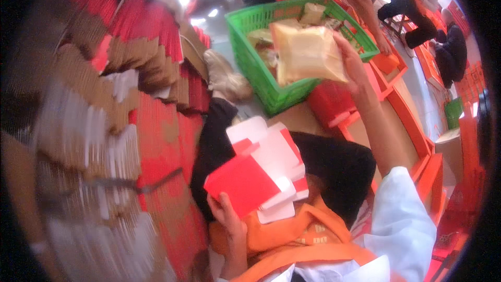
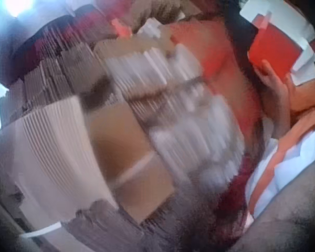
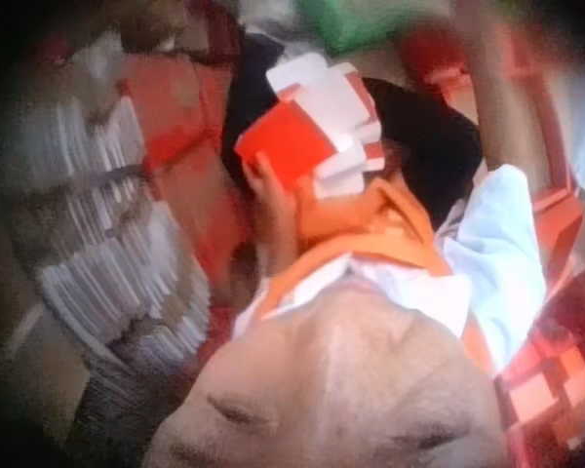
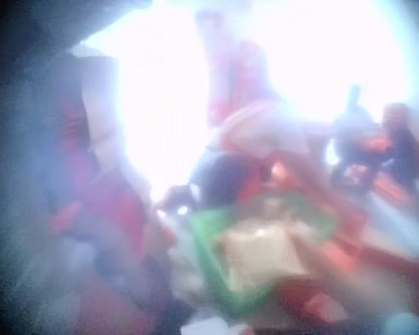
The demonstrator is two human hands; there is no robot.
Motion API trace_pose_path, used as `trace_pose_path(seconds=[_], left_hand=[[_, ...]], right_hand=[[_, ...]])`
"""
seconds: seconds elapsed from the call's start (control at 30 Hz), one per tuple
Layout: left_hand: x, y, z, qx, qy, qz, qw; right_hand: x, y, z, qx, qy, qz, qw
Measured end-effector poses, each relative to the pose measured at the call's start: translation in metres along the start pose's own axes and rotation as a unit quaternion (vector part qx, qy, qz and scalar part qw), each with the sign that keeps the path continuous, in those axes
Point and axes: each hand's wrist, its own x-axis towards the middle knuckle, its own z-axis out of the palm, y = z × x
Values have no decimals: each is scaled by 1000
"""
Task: The person sits on the floor and repeatedly picks up small packets from a green basket, places them into red paper envelopes, and folds the envelopes closed. The person stacks the finished envelopes on their lap.
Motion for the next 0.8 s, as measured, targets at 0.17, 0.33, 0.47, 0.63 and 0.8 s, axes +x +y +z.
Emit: trace_pose_path(seconds=[0.17, 0.33, 0.47, 0.63, 0.8], left_hand=[[-7, -17, 9, 46, -3, 42, 998], [-23, -26, 14, 49, -38, 81, 995], [-27, -18, 11, -33, -15, 24, 999], [-28, -13, 10, 10, -32, 45, 998], [-31, -41, 13, 75, -72, 74, 992]], right_hand=[[-95, 37, -2, -27, 52, 88, 994], [-137, 72, -3, -111, 50, 113, 986], [-149, 77, 3, -104, 67, 105, 987], [-152, 81, -4, -127, 46, 112, 984], [-159, 106, 21, -182, 9, 191, 965]])
